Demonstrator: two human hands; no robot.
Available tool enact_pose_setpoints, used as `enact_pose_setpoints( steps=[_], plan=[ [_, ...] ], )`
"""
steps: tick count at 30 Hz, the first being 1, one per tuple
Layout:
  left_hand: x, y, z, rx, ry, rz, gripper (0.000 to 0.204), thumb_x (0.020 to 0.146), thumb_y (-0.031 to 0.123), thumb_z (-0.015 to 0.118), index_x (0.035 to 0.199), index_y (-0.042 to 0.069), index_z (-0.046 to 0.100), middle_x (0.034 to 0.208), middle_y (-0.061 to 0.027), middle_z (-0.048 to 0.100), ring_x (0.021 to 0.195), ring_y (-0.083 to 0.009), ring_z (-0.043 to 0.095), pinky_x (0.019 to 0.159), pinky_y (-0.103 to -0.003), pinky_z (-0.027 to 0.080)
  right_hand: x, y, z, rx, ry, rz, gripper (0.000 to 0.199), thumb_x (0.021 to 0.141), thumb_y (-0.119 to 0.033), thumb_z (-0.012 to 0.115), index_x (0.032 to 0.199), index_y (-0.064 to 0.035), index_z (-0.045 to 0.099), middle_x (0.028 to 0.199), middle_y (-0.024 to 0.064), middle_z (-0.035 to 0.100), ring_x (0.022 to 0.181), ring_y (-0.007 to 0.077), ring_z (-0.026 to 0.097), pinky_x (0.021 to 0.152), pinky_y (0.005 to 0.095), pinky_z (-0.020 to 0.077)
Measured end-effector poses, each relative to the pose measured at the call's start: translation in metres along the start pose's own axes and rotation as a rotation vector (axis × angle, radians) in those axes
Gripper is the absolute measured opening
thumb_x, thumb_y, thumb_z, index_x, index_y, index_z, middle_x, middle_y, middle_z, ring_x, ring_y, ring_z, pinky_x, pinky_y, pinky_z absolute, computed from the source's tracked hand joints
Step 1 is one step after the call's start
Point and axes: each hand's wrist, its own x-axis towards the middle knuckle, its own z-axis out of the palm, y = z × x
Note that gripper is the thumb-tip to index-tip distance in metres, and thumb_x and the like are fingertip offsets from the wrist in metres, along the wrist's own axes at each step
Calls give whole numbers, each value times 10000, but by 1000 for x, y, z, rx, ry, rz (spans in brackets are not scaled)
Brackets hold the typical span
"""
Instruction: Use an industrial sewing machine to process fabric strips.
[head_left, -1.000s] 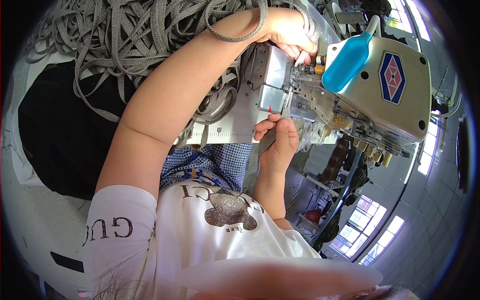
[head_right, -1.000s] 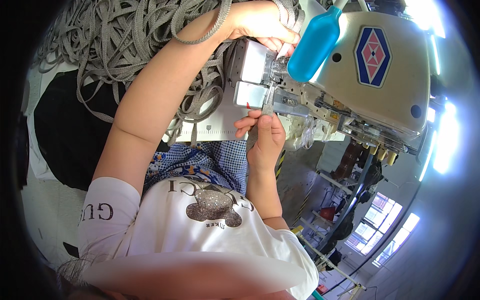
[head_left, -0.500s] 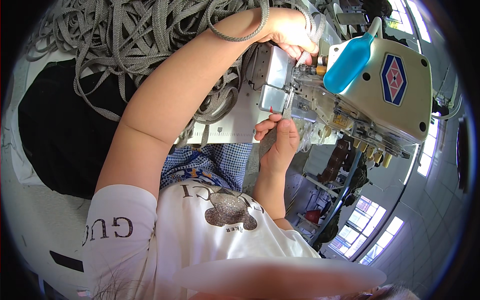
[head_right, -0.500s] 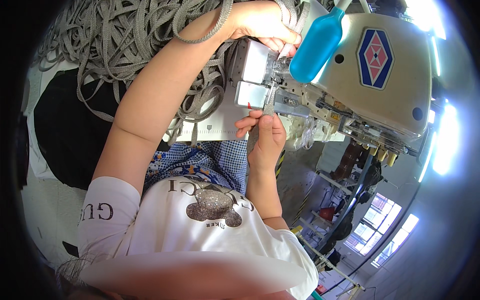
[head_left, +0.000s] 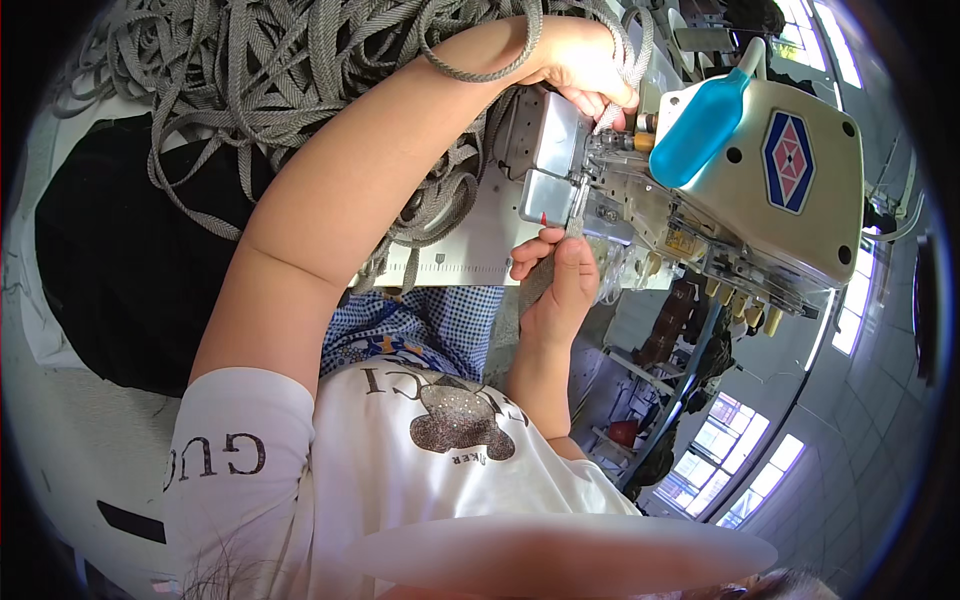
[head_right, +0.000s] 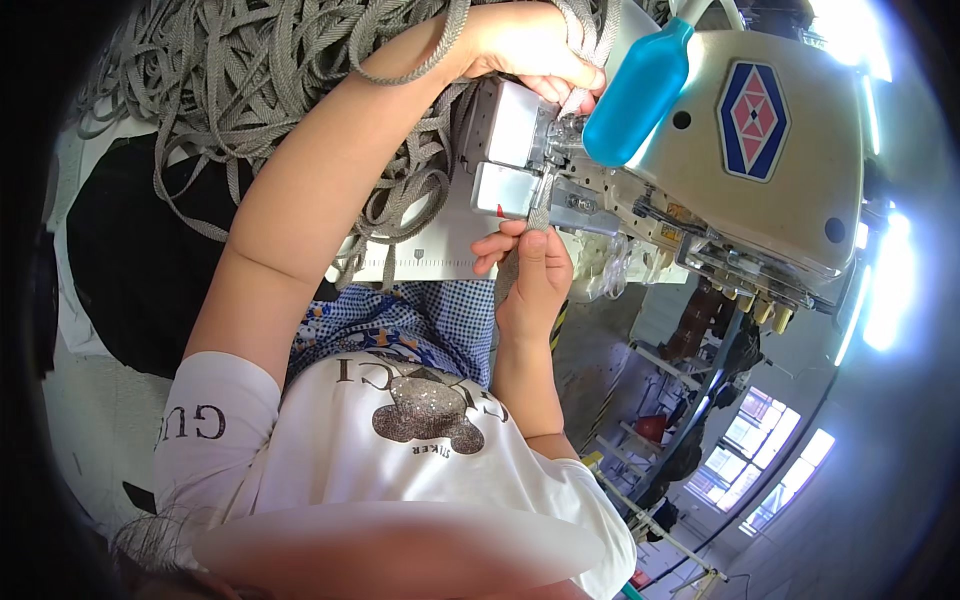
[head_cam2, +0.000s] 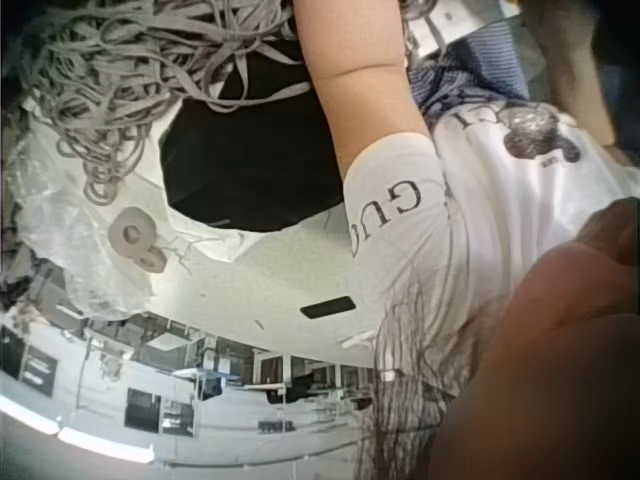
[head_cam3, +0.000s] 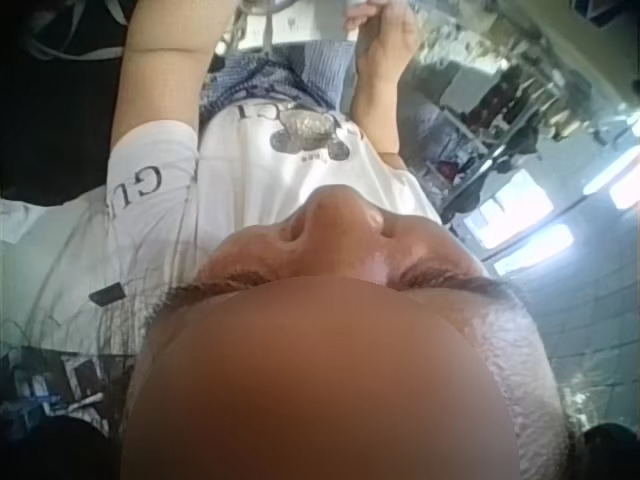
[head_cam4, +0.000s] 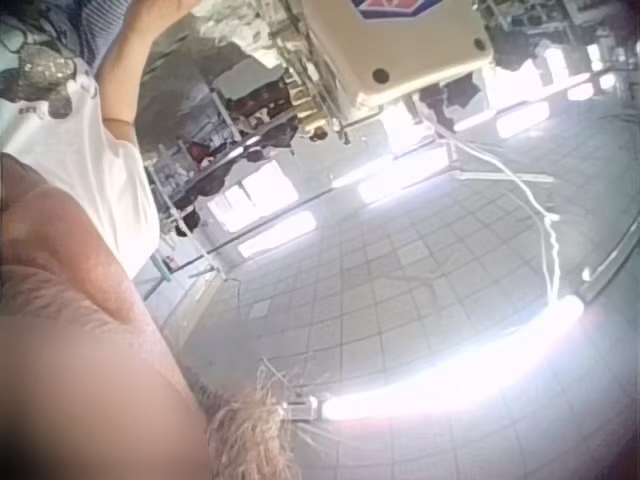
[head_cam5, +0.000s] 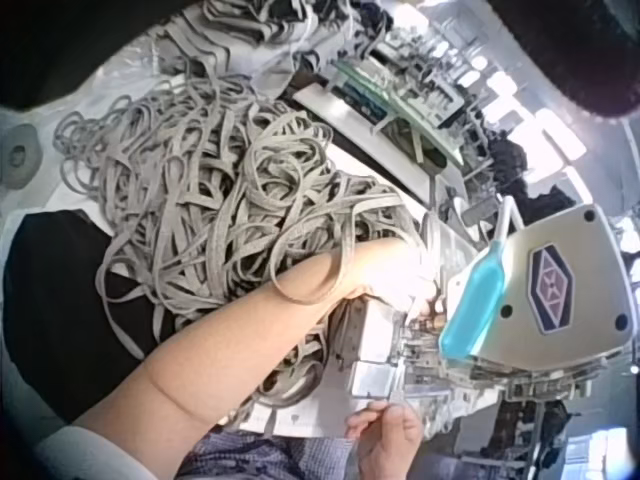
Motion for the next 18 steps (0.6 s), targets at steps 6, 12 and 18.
enact_pose_setpoints(
  steps=[6, 12, 18],
  plan=[
    [0, 0, 0, 0, -7, 29, 227, 803, 211, 578, 882, 2, 615, 854, -72, 640, 722, -98, 598, 655, -182, 487, 0, 0, 0, 16, -6, 4, 266, 906, -236, 411, 864, -3, 533, 678, 159, 601, 489, 157, 517, 502, 239, 419],
    [0, -2, -1, -28, -23, 19, 224, 807, 204, 572, 895, 1, 609, 864, -74, 639, 741, -102, 600, 667, -185, 487, 0, 0, 0, 20, -15, 11, 265, 907, -234, 408, 868, -3, 533, 684, 159, 603, 495, 159, 520, 506, 241, 423],
    [0, 1, 0, -9, -15, 5, 224, 811, 194, 566, 907, -6, 601, 867, -77, 638, 739, -103, 600, 667, -184, 488, 0, 1, 0, 56, -25, 1, 265, 906, -234, 412, 872, 0, 531, 687, 162, 602, 501, 163, 522, 510, 245, 428]
  ],
)
